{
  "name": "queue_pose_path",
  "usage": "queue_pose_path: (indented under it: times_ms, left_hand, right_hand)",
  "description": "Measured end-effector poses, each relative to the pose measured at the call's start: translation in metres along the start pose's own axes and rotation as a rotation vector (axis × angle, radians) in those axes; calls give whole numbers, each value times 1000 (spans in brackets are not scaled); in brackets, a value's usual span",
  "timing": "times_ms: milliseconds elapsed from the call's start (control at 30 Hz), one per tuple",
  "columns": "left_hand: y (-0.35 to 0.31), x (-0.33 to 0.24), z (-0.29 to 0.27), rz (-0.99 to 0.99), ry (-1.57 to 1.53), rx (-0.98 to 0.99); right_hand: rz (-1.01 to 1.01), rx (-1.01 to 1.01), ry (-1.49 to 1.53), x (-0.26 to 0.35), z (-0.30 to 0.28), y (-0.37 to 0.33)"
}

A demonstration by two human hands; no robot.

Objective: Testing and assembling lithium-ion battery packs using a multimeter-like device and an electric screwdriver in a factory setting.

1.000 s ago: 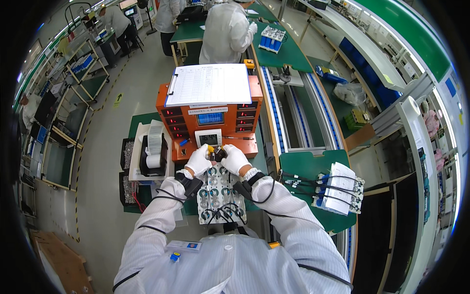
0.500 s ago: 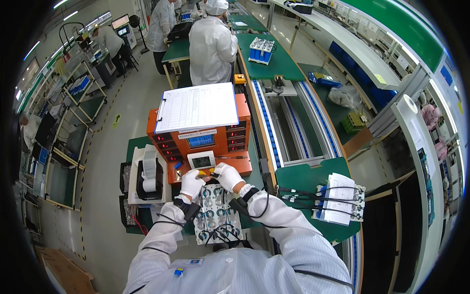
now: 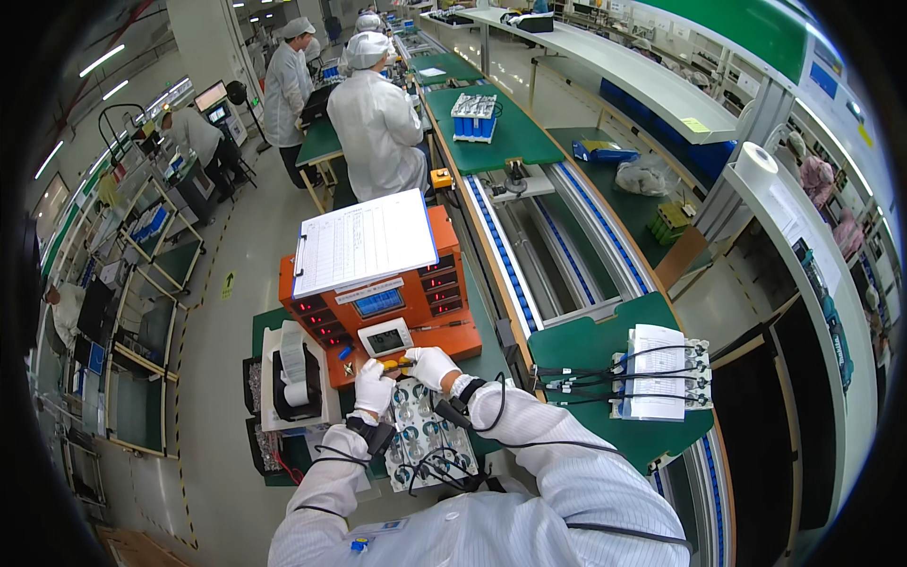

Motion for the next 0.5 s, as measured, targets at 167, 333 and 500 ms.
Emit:
queue_pose_path:
  times_ms: [167, 333, 500]
  left_hand:
    - [-1, -4, -2, 28, 57, -7]
    - [-1, -11, -5, -3, 65, 1]
    - [1, -18, -8, -51, -16, 19]
  right_hand:
    - [13, 19, -11, -4, 4, 3]
    - [27, 19, 18, 8, 0, -3]
    - [-10, -10, -17, 5, -1, -2]
Point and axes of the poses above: each hand's wrist, its own y-axis towards the middle knuckle, its own z-axis out of the palm, x = y × z, the point moved 6 cm from there along y, towards the middle knuckle, and after that the axes turned 12 degrees about x, right-handed, at the moved point
